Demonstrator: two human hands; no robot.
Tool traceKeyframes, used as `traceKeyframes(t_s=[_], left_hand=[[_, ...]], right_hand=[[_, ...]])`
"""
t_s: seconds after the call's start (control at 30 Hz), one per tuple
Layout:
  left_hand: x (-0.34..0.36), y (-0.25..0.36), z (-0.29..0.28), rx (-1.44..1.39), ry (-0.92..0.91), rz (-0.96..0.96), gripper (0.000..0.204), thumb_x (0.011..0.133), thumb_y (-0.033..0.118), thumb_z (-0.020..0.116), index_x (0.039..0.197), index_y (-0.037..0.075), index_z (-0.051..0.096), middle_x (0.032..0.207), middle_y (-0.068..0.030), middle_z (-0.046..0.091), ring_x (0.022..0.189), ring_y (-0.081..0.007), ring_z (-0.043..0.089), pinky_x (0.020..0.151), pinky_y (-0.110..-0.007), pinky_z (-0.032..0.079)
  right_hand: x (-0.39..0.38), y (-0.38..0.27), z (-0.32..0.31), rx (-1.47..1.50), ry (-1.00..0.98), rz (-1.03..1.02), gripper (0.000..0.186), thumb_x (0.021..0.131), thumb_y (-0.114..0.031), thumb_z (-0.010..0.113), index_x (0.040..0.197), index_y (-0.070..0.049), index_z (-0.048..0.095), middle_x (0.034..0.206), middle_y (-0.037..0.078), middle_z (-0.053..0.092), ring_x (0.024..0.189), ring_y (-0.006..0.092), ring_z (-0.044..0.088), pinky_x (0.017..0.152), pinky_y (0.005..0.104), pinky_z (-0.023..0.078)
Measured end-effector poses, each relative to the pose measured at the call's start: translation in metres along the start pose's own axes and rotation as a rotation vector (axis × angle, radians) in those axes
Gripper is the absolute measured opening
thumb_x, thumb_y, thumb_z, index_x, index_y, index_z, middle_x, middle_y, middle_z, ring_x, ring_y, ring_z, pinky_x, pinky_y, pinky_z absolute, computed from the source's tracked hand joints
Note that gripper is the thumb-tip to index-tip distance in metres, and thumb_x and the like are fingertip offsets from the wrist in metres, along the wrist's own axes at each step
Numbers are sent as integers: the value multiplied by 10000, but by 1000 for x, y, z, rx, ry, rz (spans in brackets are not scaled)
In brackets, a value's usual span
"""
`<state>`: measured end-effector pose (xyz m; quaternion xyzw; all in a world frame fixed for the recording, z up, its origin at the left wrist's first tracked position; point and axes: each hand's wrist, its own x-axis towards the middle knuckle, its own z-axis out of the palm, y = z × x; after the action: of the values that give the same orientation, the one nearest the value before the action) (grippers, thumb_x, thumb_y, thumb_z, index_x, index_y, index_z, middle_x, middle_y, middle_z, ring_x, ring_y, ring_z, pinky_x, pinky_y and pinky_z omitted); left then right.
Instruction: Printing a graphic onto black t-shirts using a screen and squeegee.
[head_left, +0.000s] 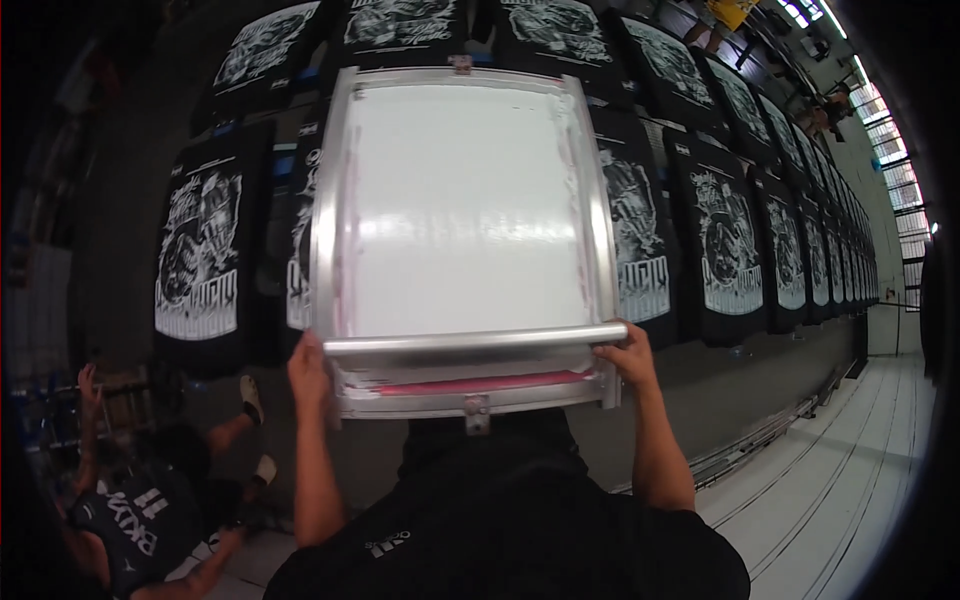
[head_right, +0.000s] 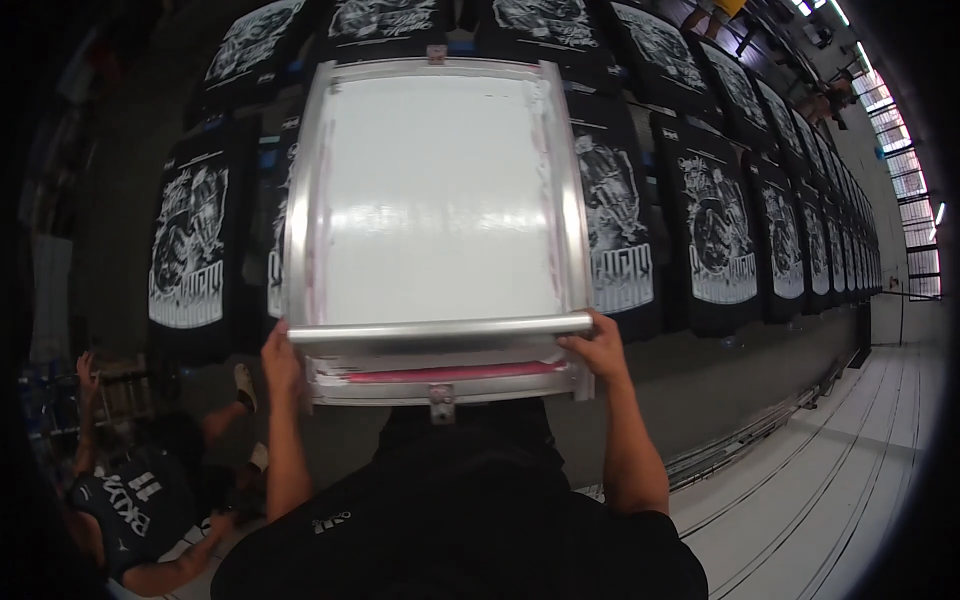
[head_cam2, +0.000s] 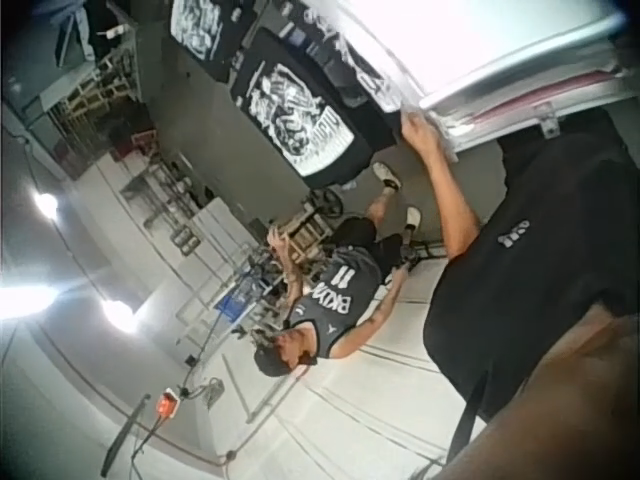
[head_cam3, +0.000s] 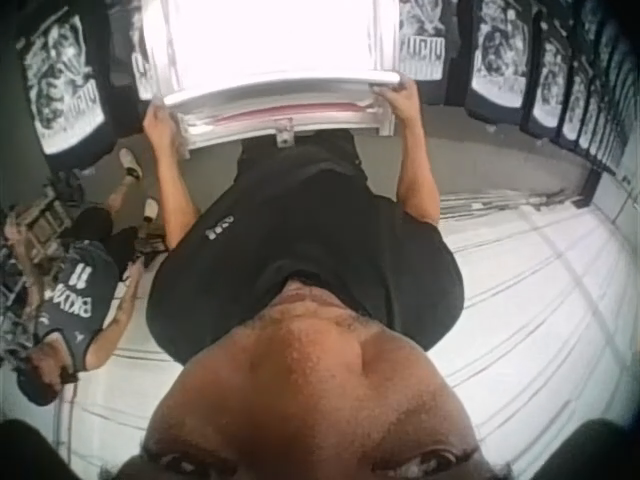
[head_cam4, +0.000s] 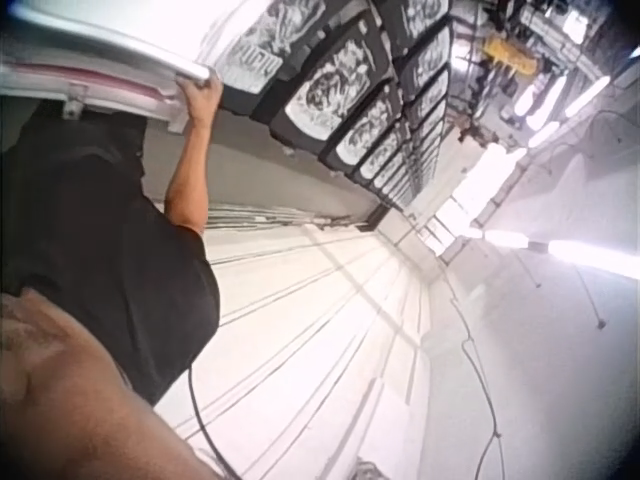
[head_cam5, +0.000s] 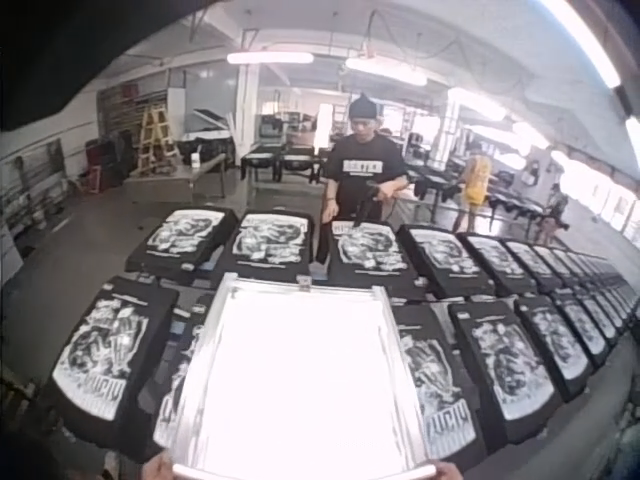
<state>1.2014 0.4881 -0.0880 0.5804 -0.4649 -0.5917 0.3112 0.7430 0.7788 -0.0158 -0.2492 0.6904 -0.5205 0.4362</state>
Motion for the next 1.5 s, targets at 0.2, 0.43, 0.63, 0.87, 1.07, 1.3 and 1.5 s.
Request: traceKeyframes(t_s=[0.2,0.43,0.63,0.87,1.07,1.3,1.5], left_hand=[[-65,-4,201,149,-94,204,447,1018,281,565,1279,-82,574,1067,-109,687,962,-125,602,862,-255,479],[-116,-12,297,185,12,132,449,1017,300,562,1270,-70,589,1058,-110,707,969,-135,623,867,-272,488],[-111,-48,302,248,83,130,423,1014,299,569,1247,-52,614,1190,-130,678,1101,-168,612,971,-287,459],[-109,-30,313,215,108,114,416,1013,276,579,1247,-67,617,1158,-119,682,1050,-146,612,940,-266,455],[-93,-37,317,127,58,107,414,1017,296,569,1223,-59,623,1111,-87,682,1028,-122,591,921,-252,445],[-87,-56,314,149,38,124,404,1031,304,537,1261,-21,608,1131,-69,670,1034,-123,583,924,-255,438],[-89,-52,315,244,30,180,467,1036,366,510,1256,-34,607,1141,-97,673,1053,-145,586,952,-270,437]], right_hand=[[-29,12,-177,68,108,-20,301,711,15,762,997,13,667,892,31,682,860,117,635,809,280,507],[-13,38,-287,74,96,45,337,726,-23,785,1045,19,684,917,47,692,878,125,640,779,293,542],[9,51,-314,-59,94,83,343,715,-51,805,1029,30,693,926,75,707,846,130,653,788,289,537],[18,52,-316,21,44,31,318,748,-35,790,1043,25,688,945,78,696,869,147,648,796,290,527],[29,69,-306,26,23,-12,329,763,-58,804,1063,17,692,953,60,703,904,134,636,825,279,501],[32,83,-303,34,51,-16,335,763,-71,812,1070,0,697,964,55,707,911,128,626,848,279,484],[32,81,-302,-12,27,39,328,780,-74,797,1076,8,680,976,52,696,891,127,627,812,281,497]])
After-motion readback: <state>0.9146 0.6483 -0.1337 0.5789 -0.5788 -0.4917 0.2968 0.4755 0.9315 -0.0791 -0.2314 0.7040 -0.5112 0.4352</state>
